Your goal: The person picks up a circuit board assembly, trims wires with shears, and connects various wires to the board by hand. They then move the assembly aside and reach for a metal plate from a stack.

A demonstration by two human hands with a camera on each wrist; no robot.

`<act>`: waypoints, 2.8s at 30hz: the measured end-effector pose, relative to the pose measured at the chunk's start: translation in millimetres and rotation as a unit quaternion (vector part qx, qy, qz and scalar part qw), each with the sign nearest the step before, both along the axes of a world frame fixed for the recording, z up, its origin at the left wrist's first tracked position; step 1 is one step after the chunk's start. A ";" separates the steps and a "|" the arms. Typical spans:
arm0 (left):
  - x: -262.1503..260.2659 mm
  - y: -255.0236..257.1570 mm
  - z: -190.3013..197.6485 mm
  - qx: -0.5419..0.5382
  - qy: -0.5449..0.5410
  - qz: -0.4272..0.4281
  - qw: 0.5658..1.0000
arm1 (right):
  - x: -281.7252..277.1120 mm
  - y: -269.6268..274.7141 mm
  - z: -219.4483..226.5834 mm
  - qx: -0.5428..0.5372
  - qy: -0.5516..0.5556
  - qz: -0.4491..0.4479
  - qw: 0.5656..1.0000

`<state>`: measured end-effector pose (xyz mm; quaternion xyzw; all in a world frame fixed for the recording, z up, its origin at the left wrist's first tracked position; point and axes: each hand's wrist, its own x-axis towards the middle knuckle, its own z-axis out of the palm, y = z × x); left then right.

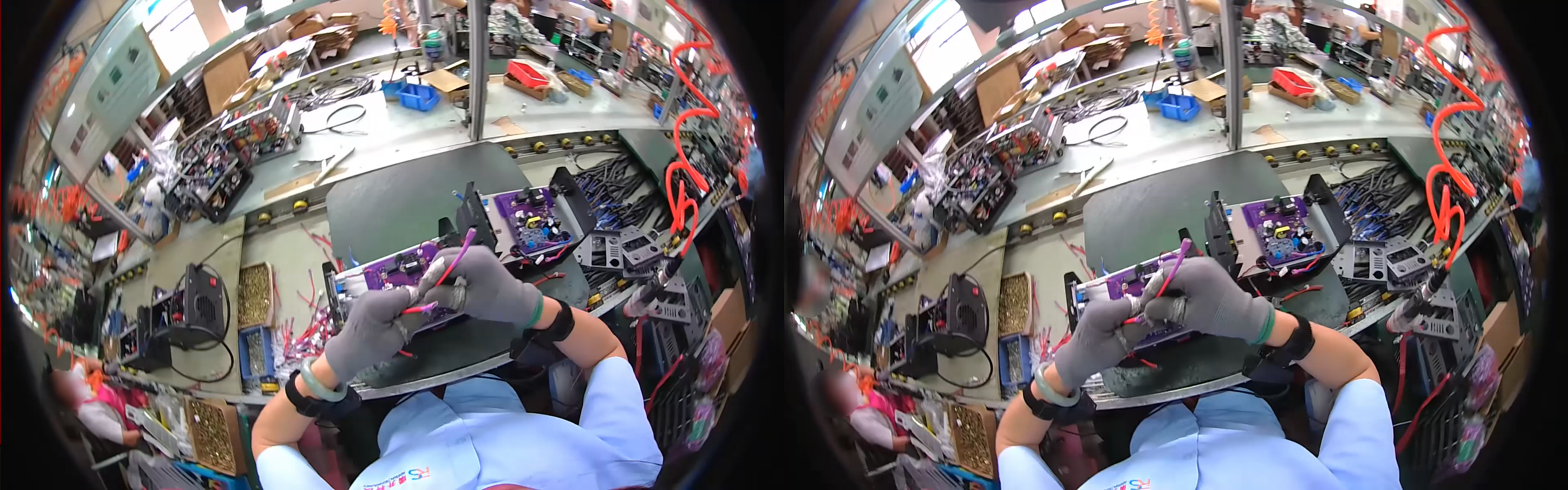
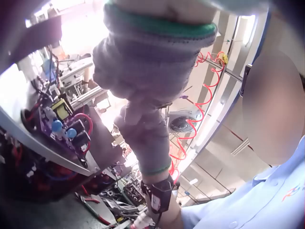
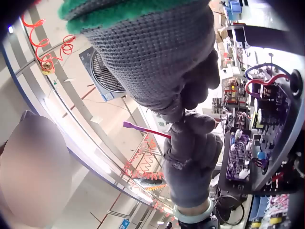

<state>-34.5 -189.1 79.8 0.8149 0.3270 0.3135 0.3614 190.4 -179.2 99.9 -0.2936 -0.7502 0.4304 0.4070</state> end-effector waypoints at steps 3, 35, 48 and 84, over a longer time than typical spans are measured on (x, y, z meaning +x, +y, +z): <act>6.4 10.8 14.1 -0.057 -0.063 0.033 0.996 | 4.0 24.1 3.0 0.251 -0.138 -0.108 0.952; 3.9 54.7 -16.9 -0.103 0.194 0.073 0.973 | -10.0 49.4 -29.1 0.386 -0.440 -0.002 0.811; 14.4 52.8 -5.4 -0.027 0.341 0.103 0.934 | -10.5 52.3 -30.4 0.372 -0.482 0.006 0.793; 17.9 57.4 -22.6 -0.117 0.089 0.164 0.975 | 5.8 52.6 -47.4 0.182 -0.059 -0.112 0.975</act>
